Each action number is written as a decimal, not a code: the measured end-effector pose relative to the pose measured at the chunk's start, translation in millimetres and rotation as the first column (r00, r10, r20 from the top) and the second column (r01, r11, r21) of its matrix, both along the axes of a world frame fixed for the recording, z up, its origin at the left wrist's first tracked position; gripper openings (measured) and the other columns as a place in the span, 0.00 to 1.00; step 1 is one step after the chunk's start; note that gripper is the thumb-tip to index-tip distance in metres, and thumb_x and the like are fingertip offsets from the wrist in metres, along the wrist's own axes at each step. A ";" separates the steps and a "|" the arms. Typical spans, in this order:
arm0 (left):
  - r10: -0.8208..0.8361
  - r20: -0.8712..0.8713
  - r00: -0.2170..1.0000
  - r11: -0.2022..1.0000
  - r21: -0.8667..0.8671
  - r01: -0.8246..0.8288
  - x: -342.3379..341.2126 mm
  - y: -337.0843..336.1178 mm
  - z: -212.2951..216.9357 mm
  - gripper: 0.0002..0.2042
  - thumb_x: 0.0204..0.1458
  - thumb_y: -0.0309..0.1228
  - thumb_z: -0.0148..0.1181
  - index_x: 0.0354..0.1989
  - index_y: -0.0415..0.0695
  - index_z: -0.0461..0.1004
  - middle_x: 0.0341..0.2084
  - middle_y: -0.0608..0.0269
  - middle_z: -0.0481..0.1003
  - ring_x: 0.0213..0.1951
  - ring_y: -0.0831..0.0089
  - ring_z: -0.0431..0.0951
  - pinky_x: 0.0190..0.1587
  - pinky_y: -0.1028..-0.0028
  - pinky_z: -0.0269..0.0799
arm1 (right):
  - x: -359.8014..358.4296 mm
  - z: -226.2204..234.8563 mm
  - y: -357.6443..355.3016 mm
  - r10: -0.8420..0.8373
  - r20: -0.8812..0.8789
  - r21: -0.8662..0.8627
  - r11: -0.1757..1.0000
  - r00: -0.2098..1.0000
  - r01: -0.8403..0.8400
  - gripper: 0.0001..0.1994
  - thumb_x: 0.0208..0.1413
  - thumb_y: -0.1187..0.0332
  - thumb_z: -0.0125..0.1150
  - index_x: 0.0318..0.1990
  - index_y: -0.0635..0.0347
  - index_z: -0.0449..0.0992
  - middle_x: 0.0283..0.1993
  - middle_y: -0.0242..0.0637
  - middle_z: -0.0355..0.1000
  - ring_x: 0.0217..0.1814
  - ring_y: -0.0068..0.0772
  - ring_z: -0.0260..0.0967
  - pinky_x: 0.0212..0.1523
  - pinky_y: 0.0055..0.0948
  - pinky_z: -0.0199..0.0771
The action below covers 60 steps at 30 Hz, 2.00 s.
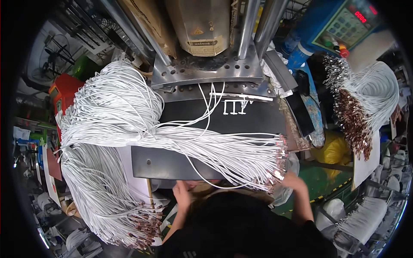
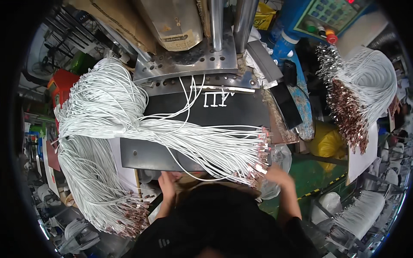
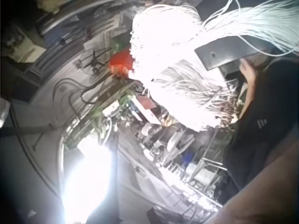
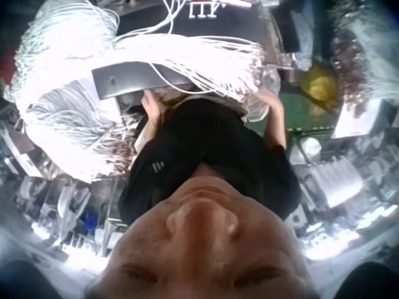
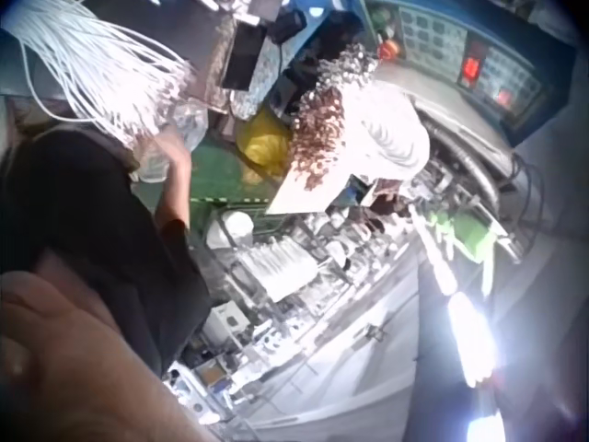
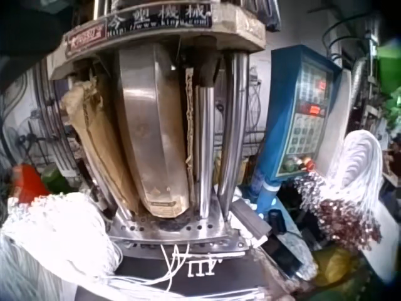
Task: Organizing and aligning multiple white wire harnesses into a specialized assembly fixture.
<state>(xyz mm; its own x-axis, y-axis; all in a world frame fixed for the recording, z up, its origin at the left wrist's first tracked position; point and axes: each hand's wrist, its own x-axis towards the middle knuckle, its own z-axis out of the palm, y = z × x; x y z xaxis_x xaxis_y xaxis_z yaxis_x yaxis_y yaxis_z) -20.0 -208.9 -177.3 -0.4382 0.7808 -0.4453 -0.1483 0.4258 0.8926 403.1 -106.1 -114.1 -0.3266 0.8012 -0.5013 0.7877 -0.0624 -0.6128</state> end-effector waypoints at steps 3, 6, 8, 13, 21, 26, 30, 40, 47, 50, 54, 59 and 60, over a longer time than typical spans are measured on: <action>-0.169 -0.246 0.954 0.938 0.257 0.233 7.0 8.9 44.0 0.17 0.66 0.28 0.45 0.30 0.35 0.79 0.27 0.56 0.81 0.29 0.71 0.79 0.36 0.73 0.73 | 51.5 34.6 16.4 -0.413 -0.257 -0.311 0.891 0.874 0.330 0.20 0.66 0.58 0.54 0.42 0.72 0.80 0.30 0.41 0.82 0.38 0.34 0.81 0.41 0.28 0.79; -0.234 -0.564 0.792 0.708 0.459 0.536 26.8 41.9 104.8 0.13 0.61 0.24 0.46 0.35 0.36 0.80 0.30 0.52 0.82 0.32 0.64 0.81 0.39 0.70 0.75 | 38.4 66.2 43.3 -0.278 -0.671 -0.061 0.945 0.688 0.322 0.20 0.68 0.60 0.52 0.40 0.71 0.82 0.41 0.45 0.81 0.44 0.33 0.80 0.42 0.27 0.78; -0.313 -0.733 0.604 0.490 0.420 0.764 46.4 86.5 133.9 0.09 0.57 0.25 0.54 0.42 0.38 0.80 0.41 0.52 0.81 0.43 0.57 0.81 0.48 0.65 0.75 | -36.2 99.0 81.9 0.037 -0.638 0.391 0.876 0.769 0.282 0.15 0.67 0.65 0.54 0.47 0.68 0.82 0.56 0.46 0.76 0.58 0.36 0.73 0.53 0.35 0.75; -0.190 -0.974 0.127 0.411 0.039 0.911 68.7 161.2 124.0 0.15 0.55 0.31 0.61 0.50 0.41 0.75 0.52 0.53 0.74 0.54 0.52 0.73 0.58 0.58 0.69 | -112.6 60.7 146.8 0.250 -0.164 0.793 0.608 0.954 -0.023 0.12 0.62 0.68 0.58 0.48 0.58 0.83 0.52 0.43 0.76 0.58 0.41 0.71 0.59 0.33 0.69; -0.212 -0.975 -0.058 0.650 -0.185 0.737 -8.3 217.6 120.3 0.11 0.60 0.34 0.57 0.36 0.38 0.75 0.34 0.50 0.76 0.38 0.49 0.74 0.40 0.56 0.70 | 42.4 8.7 10.1 -0.532 -0.766 0.429 -0.005 0.361 0.903 0.13 0.65 0.66 0.49 0.29 0.63 0.72 0.28 0.28 0.69 0.30 0.21 0.62 0.33 0.26 0.64; -0.251 -0.955 0.156 0.684 -0.062 0.727 -5.7 235.0 114.7 0.22 0.65 0.43 0.52 0.24 0.38 0.73 0.21 0.53 0.74 0.29 0.52 0.73 0.36 0.56 0.69 | 92.0 -214.5 -140.0 -0.633 -0.030 0.455 0.680 0.773 0.575 0.10 0.64 0.69 0.54 0.34 0.68 0.72 0.29 0.44 0.67 0.31 0.35 0.64 0.39 0.32 0.69; -0.221 -0.681 0.698 0.915 0.101 0.390 -33.0 256.6 130.3 0.28 0.65 0.49 0.50 0.22 0.36 0.75 0.20 0.47 0.75 0.28 0.47 0.75 0.36 0.54 0.70 | 73.8 -166.3 -111.9 -0.872 -0.324 0.438 0.206 0.367 0.875 0.08 0.64 0.70 0.56 0.37 0.68 0.74 0.32 0.42 0.71 0.34 0.32 0.65 0.40 0.28 0.69; -0.686 -0.718 0.118 0.324 -0.157 0.933 77.8 206.9 199.7 0.22 0.64 0.46 0.53 0.32 0.36 0.77 0.24 0.47 0.77 0.30 0.52 0.78 0.36 0.62 0.71 | -130.8 115.2 78.8 0.185 -0.236 0.744 0.666 0.954 0.055 0.33 0.45 0.57 0.72 0.60 0.57 0.73 0.57 0.48 0.73 0.61 0.50 0.68 0.61 0.44 0.66; -0.603 -0.674 0.427 0.527 0.065 0.848 -4.1 210.9 152.3 0.13 0.63 0.35 0.57 0.36 0.37 0.78 0.29 0.54 0.77 0.31 0.64 0.77 0.37 0.69 0.71 | -146.9 181.5 117.1 0.227 0.364 0.730 0.533 0.903 -0.429 0.24 0.52 0.55 0.69 0.52 0.60 0.76 0.53 0.46 0.75 0.59 0.50 0.71 0.56 0.48 0.69; -0.435 -0.885 0.168 0.404 -0.025 0.915 10.1 206.5 142.0 0.11 0.63 0.32 0.56 0.36 0.36 0.78 0.29 0.61 0.77 0.31 0.76 0.74 0.34 0.72 0.69 | -139.9 113.4 128.0 0.403 0.305 0.726 0.489 0.863 -0.485 0.14 0.56 0.63 0.63 0.46 0.60 0.77 0.46 0.43 0.76 0.50 0.48 0.75 0.48 0.43 0.75; -0.310 -0.839 0.448 0.615 0.182 0.767 10.4 211.1 146.6 0.10 0.62 0.33 0.57 0.37 0.38 0.78 0.29 0.58 0.78 0.30 0.68 0.77 0.35 0.70 0.71 | -140.9 58.8 124.0 0.262 -0.117 0.812 0.581 0.958 -0.060 0.12 0.57 0.65 0.62 0.45 0.61 0.77 0.46 0.43 0.76 0.50 0.48 0.75 0.49 0.43 0.74; -0.490 -0.778 0.393 0.685 -0.064 0.726 10.5 210.7 137.6 0.12 0.62 0.35 0.58 0.35 0.37 0.78 0.28 0.52 0.79 0.31 0.62 0.80 0.36 0.68 0.72 | -101.5 93.2 122.1 0.054 0.433 0.506 0.812 0.900 -0.292 0.11 0.57 0.64 0.62 0.43 0.59 0.76 0.49 0.42 0.76 0.56 0.50 0.72 0.49 0.45 0.75; -0.566 -0.808 0.161 0.573 -0.246 0.782 17.3 207.2 129.3 0.14 0.62 0.37 0.58 0.34 0.37 0.78 0.26 0.52 0.78 0.31 0.64 0.80 0.35 0.68 0.72 | -102.6 94.3 121.5 0.004 0.504 0.571 0.749 0.864 -0.337 0.10 0.57 0.65 0.62 0.43 0.58 0.76 0.49 0.41 0.76 0.56 0.50 0.72 0.48 0.44 0.75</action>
<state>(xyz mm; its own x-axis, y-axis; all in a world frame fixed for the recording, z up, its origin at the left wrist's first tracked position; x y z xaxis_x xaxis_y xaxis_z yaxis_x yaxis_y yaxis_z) -2.6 -1.7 -48.0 0.2717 0.9594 -0.0760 0.8467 -0.2007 0.4928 300.5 15.4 -19.8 -0.3639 0.9309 -0.0326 0.9312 0.3627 -0.0358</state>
